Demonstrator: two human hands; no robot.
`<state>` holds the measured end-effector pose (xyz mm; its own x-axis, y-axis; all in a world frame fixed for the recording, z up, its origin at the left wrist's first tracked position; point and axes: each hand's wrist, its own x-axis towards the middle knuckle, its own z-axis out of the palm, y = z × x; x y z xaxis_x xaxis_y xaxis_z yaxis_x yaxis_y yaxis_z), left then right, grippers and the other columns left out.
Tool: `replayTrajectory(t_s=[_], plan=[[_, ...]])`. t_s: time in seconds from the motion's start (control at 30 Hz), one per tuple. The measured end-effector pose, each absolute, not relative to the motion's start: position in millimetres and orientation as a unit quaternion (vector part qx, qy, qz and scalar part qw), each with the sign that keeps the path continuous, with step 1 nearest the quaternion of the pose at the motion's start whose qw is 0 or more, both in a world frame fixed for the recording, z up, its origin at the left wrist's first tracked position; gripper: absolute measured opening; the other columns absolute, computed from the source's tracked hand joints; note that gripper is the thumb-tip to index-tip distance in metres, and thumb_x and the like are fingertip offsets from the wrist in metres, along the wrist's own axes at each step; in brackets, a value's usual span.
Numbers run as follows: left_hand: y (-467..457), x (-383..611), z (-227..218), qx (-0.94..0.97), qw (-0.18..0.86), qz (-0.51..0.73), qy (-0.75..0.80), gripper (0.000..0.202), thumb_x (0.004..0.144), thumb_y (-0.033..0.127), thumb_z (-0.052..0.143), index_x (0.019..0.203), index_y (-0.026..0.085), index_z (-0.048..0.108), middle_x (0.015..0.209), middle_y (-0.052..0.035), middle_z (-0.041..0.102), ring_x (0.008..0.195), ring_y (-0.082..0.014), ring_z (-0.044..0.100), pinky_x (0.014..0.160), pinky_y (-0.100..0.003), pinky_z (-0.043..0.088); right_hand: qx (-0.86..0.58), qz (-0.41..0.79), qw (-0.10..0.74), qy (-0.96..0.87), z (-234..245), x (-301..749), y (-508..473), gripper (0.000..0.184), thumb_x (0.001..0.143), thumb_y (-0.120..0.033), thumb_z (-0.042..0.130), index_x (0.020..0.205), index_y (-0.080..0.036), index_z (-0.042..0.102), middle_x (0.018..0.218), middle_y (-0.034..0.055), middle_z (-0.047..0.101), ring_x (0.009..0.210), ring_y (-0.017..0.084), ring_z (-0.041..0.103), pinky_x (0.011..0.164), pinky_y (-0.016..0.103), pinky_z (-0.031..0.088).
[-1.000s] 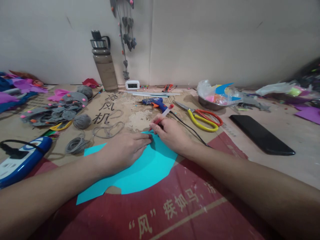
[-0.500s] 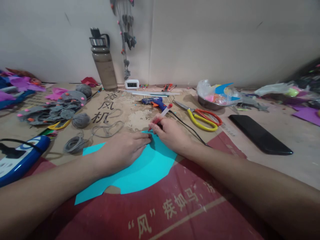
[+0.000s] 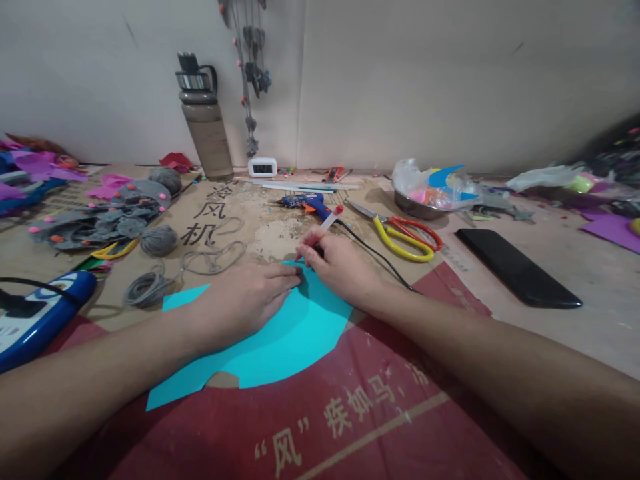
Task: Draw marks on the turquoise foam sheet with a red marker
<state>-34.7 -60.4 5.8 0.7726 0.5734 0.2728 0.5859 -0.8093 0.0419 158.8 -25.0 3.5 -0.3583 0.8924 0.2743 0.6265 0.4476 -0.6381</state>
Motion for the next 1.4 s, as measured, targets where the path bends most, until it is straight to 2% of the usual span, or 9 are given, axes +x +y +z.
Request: replayTrajectory(t_s=[0.6,1.4], plan=[[-59.7,-34.6,6.4,-0.943,0.033,-0.134,-0.303,0.033,0.095,0.021,0.038,0.114,0.015,0.064,0.121,-0.0086,0.065,0.102,-0.0208,0.064,0.088,-0.035,0.052,-0.475,0.219,0.325,-0.788,-0.4,159.2,-22.3,0.014,0.091,-0.026,0.048,0.083,-0.018,0.056,0.075,0.0029,0.065,0.069,0.014,0.06,0.066,0.026,0.041],[-60.3,-33.6,7.4,-0.942,0.021,-0.134,-0.307,0.034,0.095,0.021,0.038,0.114,0.016,0.065,0.121,-0.009,0.065,0.102,-0.0216,0.065,0.087,-0.036,0.052,-0.506,0.175,0.305,-0.788,2.9,158.2,-25.2,0.018,0.092,-0.028,0.046,0.083,-0.018,0.057,0.074,0.0034,0.064,0.068,0.015,0.058,0.064,0.026,0.038]])
